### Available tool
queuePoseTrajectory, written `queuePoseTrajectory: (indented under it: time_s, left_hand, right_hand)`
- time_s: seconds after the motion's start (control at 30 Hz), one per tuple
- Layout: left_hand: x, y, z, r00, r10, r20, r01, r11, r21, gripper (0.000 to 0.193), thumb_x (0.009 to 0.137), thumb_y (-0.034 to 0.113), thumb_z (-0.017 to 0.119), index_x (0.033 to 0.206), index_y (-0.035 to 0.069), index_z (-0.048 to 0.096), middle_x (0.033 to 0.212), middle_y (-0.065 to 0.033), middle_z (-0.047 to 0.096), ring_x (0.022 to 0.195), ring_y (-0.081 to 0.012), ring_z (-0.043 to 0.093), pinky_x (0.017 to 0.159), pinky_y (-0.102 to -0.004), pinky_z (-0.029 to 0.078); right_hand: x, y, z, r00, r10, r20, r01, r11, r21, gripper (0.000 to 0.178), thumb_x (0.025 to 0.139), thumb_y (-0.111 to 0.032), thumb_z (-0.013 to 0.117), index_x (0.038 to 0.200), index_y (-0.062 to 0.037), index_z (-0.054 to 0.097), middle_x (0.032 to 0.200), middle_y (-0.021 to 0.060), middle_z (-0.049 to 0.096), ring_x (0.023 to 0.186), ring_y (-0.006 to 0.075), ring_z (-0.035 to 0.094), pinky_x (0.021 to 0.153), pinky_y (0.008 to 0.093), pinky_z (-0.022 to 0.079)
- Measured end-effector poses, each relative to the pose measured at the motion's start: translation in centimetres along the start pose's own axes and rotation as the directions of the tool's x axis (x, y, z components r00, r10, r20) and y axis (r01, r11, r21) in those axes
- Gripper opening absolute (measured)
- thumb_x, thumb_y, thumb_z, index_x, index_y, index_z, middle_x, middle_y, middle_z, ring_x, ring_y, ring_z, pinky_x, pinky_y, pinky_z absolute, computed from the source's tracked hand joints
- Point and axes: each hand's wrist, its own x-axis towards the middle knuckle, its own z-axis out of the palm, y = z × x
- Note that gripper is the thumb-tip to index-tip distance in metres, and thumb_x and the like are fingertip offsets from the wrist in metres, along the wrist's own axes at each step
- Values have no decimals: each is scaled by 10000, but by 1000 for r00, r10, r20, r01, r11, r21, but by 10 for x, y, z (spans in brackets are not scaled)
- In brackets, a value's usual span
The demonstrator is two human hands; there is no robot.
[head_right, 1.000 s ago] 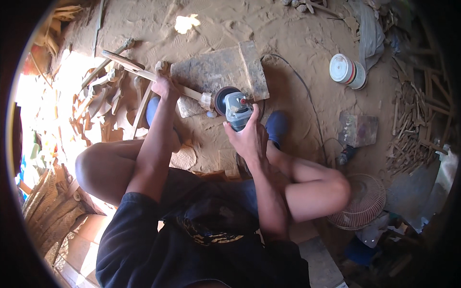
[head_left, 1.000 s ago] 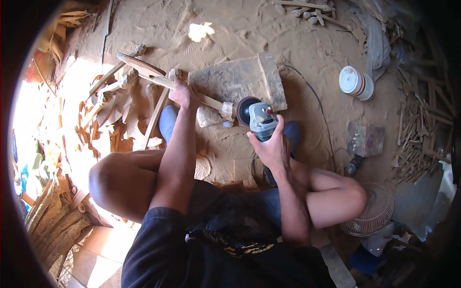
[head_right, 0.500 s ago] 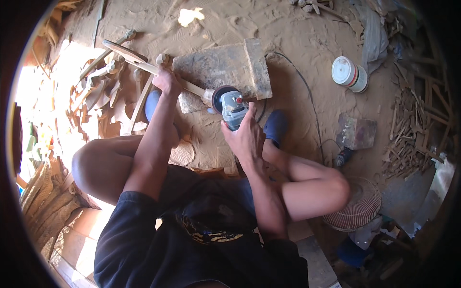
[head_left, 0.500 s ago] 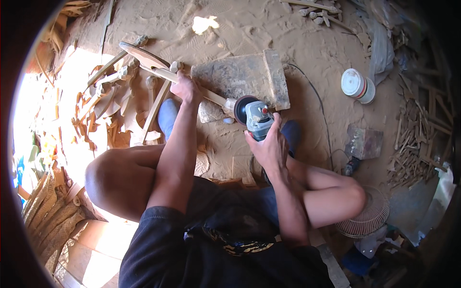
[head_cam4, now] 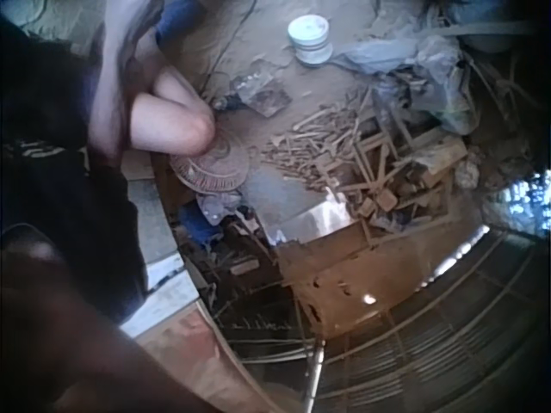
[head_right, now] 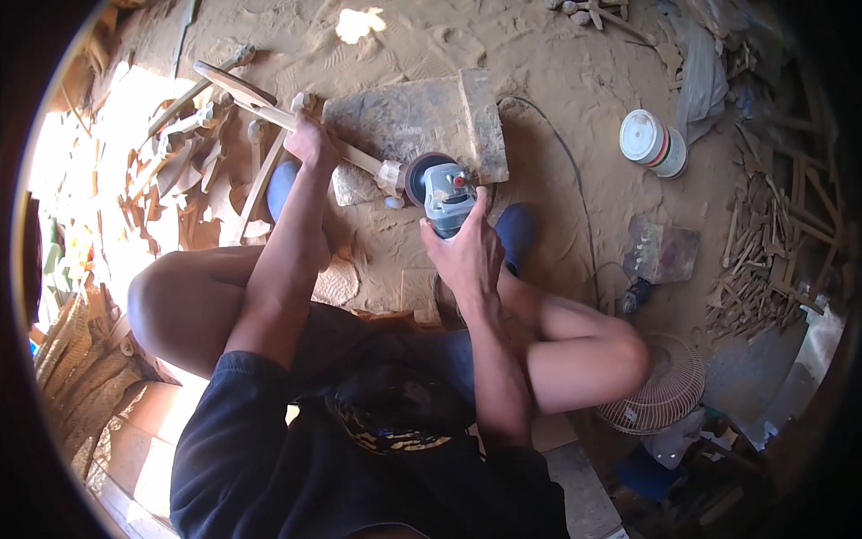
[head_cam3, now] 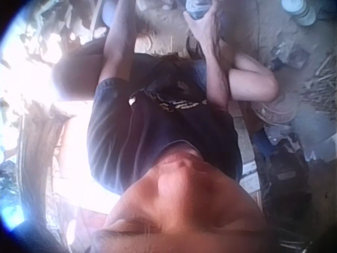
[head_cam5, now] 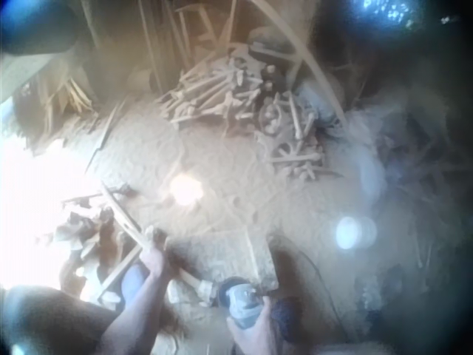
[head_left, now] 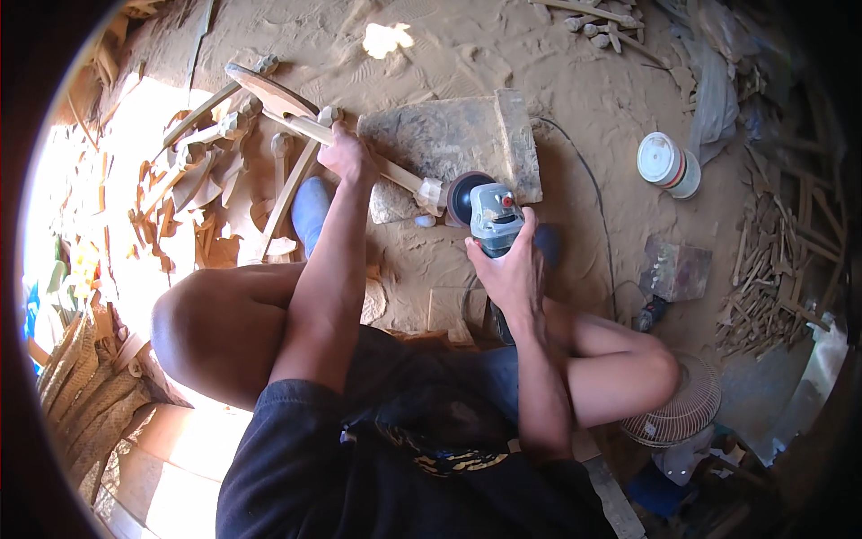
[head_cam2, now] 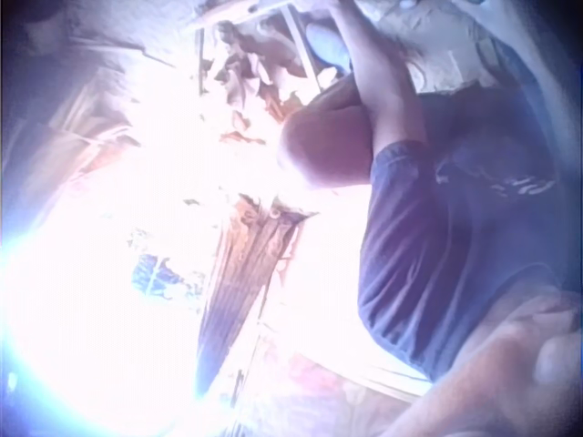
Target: The person uses an angle grinder with a sanding disc to smooth and shape a wooden axe, then applies adhesive from a bottle to a joint on the head.
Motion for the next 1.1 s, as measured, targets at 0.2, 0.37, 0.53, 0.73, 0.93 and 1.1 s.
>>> queuePoseTrajectory:
  time_s: [0.2, 0.37, 0.53, 0.73, 0.93, 1.1]
  left_hand:
    - [5, -2, -3, 999, 36, -6, -36, 999, 10, 228, 933, 214, 689, 879, 24, 576, 707, -49, 536, 508, -181, 503, 429, -368, 432]
    - [-1, 1, -1, 1000, -8, 4, 8, 998, 69, 242, 948, 276, 698, 936, 52, 608, 803, -57, 578, 586, -180, 548, 468, -342, 459]
    - [0, 2, 1, 1000, 26, -10, -25, 998, 61, 230, 946, 232, 678, 942, 11, 612, 730, -52, 557, 527, -183, 533, 445, -364, 453]
    - [-1, 1, 1, 999, 51, -2, -50, 992, 113, 256, 960, 201, 640, 1005, -51, 638, 681, -75, 578, 486, -199, 557, 436, -385, 481]
    - [7, -3, 1, 996, 89, 0, -88, 985, 149, 269, 969, 199, 622, 1031, -61, 645, 680, -96, 596, 488, -218, 574, 445, -397, 498]
    - [6, -5, 0, 996, 83, 27, -86, 982, 166, 266, 969, 196, 620, 1032, -61, 642, 683, -100, 600, 502, -221, 585, 451, -396, 502]
  right_hand:
    - [0, -1, 14, 1000, -21, 6, 21, 1000, 13, 956, 821, -358, 878, 1523, 17, 348, 1111, 340, 728, 986, 514, 729, 859, 576, 568]
    - [3, -5, 7, 999, -36, 21, 37, 997, -69, 987, 858, -393, 836, 1561, 88, 339, 1188, 359, 715, 1042, 484, 733, 896, 553, 582]
    - [2, -10, 6, 999, -26, 34, 29, 995, -97, 985, 857, -399, 839, 1566, 67, 339, 1158, 351, 724, 1025, 480, 738, 883, 554, 581]
    - [2, -16, 4, 999, 9, 40, -3, 989, -146, 984, 855, -402, 841, 1568, 52, 337, 1093, 333, 743, 977, 485, 745, 865, 563, 581]
    - [6, -17, 6, 999, 3, 33, 3, 984, -180, 976, 858, -399, 837, 1563, 57, 340, 1106, 333, 742, 978, 486, 744, 860, 561, 584]
    - [5, -15, 7, 999, -28, 25, 32, 983, -182, 965, 862, -401, 831, 1560, 58, 347, 1124, 334, 738, 983, 484, 744, 856, 559, 586]
